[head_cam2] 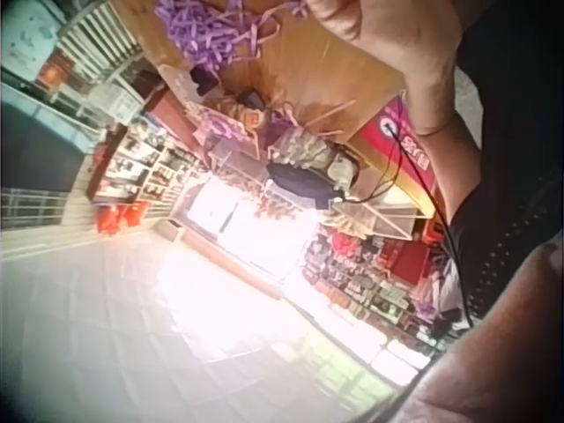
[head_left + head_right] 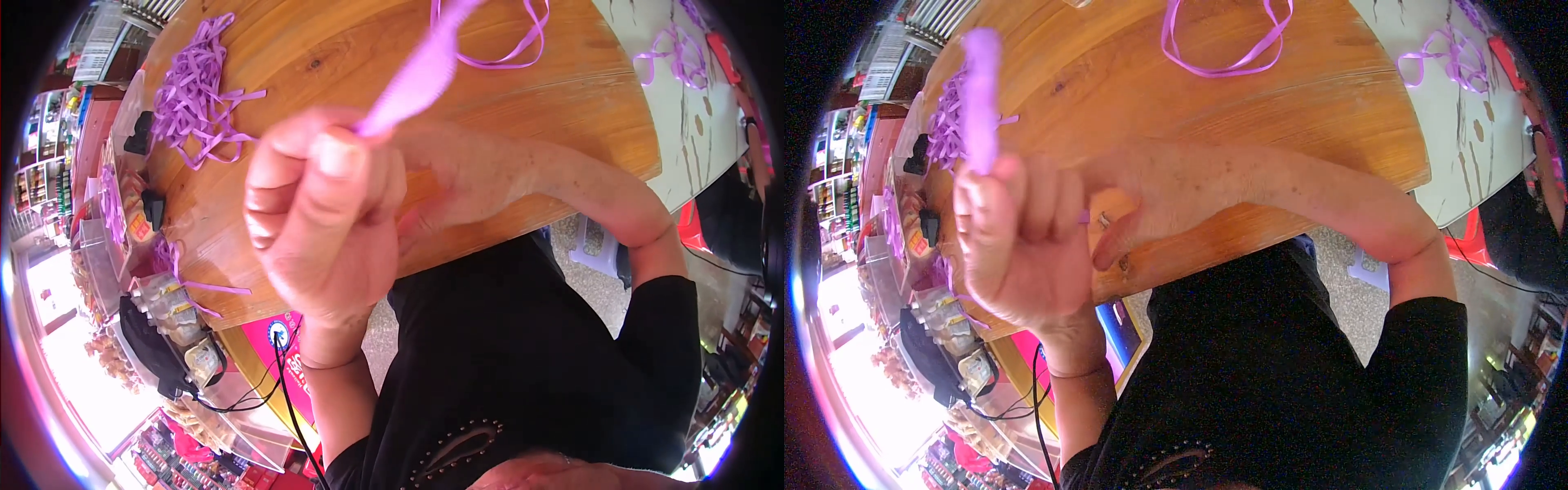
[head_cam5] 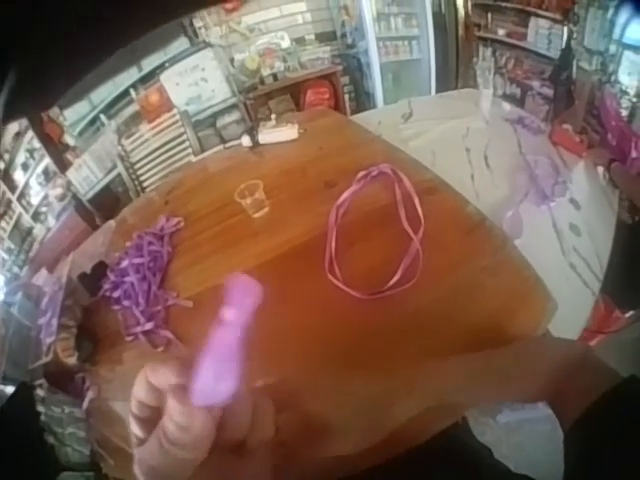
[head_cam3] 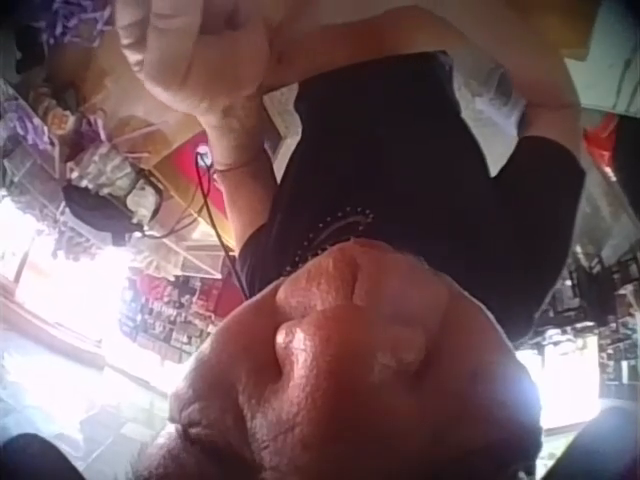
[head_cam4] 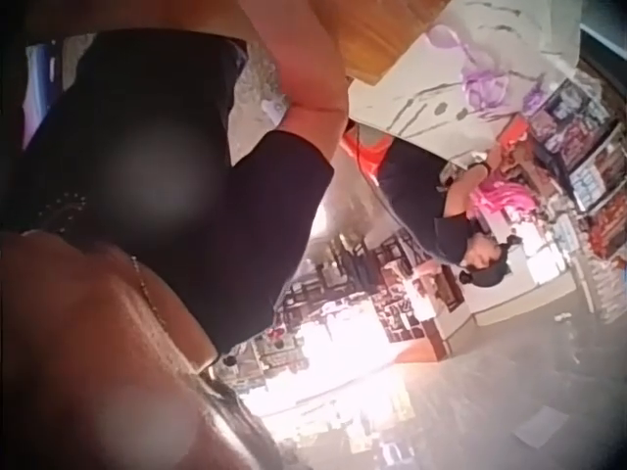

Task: The person ties knots in purple ribbons by hand, one at a time, and reaches into a plastic bin to retrieve more ribbons. They place the finished knotted ribbons onto a pile on the wooden table.

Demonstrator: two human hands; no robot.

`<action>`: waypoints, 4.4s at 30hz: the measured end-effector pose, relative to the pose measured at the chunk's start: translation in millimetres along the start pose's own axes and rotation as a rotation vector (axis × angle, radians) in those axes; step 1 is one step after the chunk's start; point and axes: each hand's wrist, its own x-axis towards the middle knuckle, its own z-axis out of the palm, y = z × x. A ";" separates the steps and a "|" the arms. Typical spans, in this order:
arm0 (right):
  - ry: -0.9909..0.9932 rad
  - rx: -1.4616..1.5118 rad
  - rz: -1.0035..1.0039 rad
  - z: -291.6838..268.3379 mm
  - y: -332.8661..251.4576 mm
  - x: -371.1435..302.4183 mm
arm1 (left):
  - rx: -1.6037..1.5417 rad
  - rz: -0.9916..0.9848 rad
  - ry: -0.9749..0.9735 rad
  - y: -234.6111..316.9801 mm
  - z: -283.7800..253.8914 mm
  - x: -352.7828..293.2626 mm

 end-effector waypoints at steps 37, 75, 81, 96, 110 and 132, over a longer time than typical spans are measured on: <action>0.604 -0.141 0.313 -93.7 -22.8 -82.9 | 0.741 -0.111 -0.007 -64.6 -24.8 9.7; 0.515 -0.801 -1.013 -91.8 61.2 -63.9 | 0.615 -0.207 0.036 -91.7 -9.0 5.0; 0.365 -0.596 0.023 -69.6 -10.5 -83.6 | 1.061 0.099 -0.134 -84.3 -10.3 12.1; 0.662 0.434 0.038 -40.0 11.3 -71.2 | 0.003 -0.423 0.161 -98.4 -14.0 5.6; 0.501 -0.745 -0.049 -47.3 -12.7 -76.0 | 0.258 -0.270 0.182 -101.7 -1.3 -3.0; 0.472 -0.823 -0.243 -54.6 -6.0 -65.1 | 0.422 -0.323 0.166 -88.3 -6.3 1.0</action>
